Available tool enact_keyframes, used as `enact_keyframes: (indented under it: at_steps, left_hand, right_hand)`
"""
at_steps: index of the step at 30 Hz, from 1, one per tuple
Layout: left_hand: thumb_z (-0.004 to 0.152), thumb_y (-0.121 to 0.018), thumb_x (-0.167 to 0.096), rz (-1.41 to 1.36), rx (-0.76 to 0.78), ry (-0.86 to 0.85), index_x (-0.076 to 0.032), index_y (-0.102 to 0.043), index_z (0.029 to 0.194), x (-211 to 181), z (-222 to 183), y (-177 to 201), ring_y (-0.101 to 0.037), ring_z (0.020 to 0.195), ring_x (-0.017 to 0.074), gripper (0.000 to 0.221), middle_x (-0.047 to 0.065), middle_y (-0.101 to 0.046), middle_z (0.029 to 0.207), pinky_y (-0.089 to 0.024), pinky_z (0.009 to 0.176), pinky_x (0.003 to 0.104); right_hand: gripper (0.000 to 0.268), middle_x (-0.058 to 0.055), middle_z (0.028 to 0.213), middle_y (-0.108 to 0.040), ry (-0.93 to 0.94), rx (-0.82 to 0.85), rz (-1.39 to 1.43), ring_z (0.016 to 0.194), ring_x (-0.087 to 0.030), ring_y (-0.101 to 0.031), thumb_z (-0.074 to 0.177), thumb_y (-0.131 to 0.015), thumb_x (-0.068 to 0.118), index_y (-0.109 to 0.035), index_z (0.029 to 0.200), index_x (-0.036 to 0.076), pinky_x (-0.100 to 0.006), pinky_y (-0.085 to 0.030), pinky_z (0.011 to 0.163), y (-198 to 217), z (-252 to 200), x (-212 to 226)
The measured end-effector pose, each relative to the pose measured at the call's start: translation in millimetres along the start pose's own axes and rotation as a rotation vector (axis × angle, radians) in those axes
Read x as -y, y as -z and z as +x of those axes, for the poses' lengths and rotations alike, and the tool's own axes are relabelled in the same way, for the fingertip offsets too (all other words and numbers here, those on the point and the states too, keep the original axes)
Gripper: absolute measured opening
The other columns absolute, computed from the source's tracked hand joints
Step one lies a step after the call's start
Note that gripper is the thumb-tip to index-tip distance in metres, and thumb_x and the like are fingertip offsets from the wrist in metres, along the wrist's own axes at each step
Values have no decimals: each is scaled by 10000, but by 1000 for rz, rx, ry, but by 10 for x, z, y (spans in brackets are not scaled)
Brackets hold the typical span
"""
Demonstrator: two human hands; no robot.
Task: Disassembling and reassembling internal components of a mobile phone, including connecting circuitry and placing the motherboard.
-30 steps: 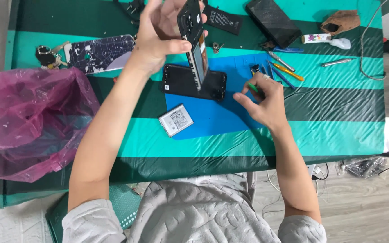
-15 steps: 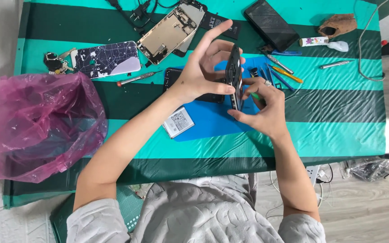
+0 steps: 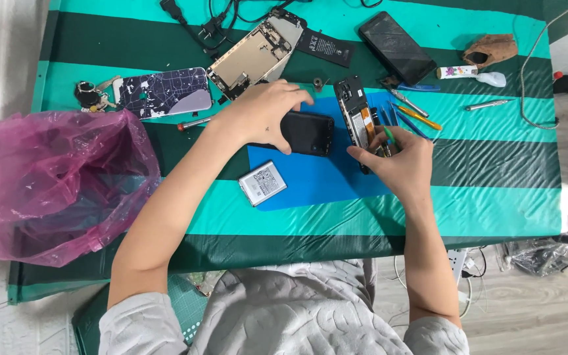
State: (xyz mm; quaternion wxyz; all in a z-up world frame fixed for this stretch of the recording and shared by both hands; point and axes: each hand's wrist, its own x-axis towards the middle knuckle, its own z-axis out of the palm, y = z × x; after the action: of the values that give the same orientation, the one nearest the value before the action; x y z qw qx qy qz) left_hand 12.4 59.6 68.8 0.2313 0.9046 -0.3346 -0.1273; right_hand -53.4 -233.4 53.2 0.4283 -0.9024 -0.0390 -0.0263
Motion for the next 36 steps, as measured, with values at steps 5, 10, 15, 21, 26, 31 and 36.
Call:
enact_keyframes:
  at_steps: [5,10,15,21,26,31,36]
  left_hand:
    - [547,-937,-250,154,28,-25,-46,-565,1445,-23,29,-90,-637,1096,361,993,144,-673,1123,-574,818,536]
    - [596,-906,-213,76,-36,49,-33,-583,1406,10,-144,209,-636,1130,428,890,208,-669,1136,-575,848,585]
    - [748,-894,-316,279,-497,207,-49,-494,1426,498,-172,175,-582,1109,393,831,223,-648,1206,-592,703,547]
    - [868,-899,-376,313,-593,283,-30,-481,1446,1030,-102,-108,-581,1124,407,793,206,-671,1189,-602,721,525]
    - [891,-862,-449,454,-568,258,-6,-581,1326,691,-168,-15,-503,1187,390,681,205,-597,1232,-499,908,520]
    - [860,-796,-610,336,-227,356,-97,-603,1166,-303,-536,38,-565,1004,339,627,147,-577,1098,-533,721,501]
    - [568,-1013,-580,274,46,349,-96,-510,1324,-329,-911,-814,-579,1081,397,1028,158,-540,1261,-549,757,558]
  right_hand:
    - [322,-190,795,-701,77,-58,-160,487,-203,-442,807,-973,236,-720,729,52,-325,-307,508,-39,-15,68]
    - [366,-281,1040,-764,167,-94,-179,761,-416,-717,766,-1008,251,-722,683,38,-385,-484,621,-72,-57,-64]
    - [501,28,1074,-809,344,-169,-595,725,-171,-734,712,-918,588,-782,841,124,-361,-495,538,-277,-86,-261]
    - [410,31,1163,-814,388,-210,-654,849,-118,-763,700,-916,587,-722,696,226,-326,-475,511,-381,-111,-291]
    - [512,28,1123,-823,405,-210,-691,741,-136,-737,725,-919,636,-736,806,165,-333,-440,469,-366,-133,-281]
    - [524,38,1092,-825,468,-258,-819,706,-156,-740,792,-863,697,-758,889,193,-342,-435,431,-384,-195,-208]
    - [523,-3,797,-675,300,-71,-910,635,-338,-706,866,-736,763,-635,945,256,-489,-471,418,-333,-248,-110]
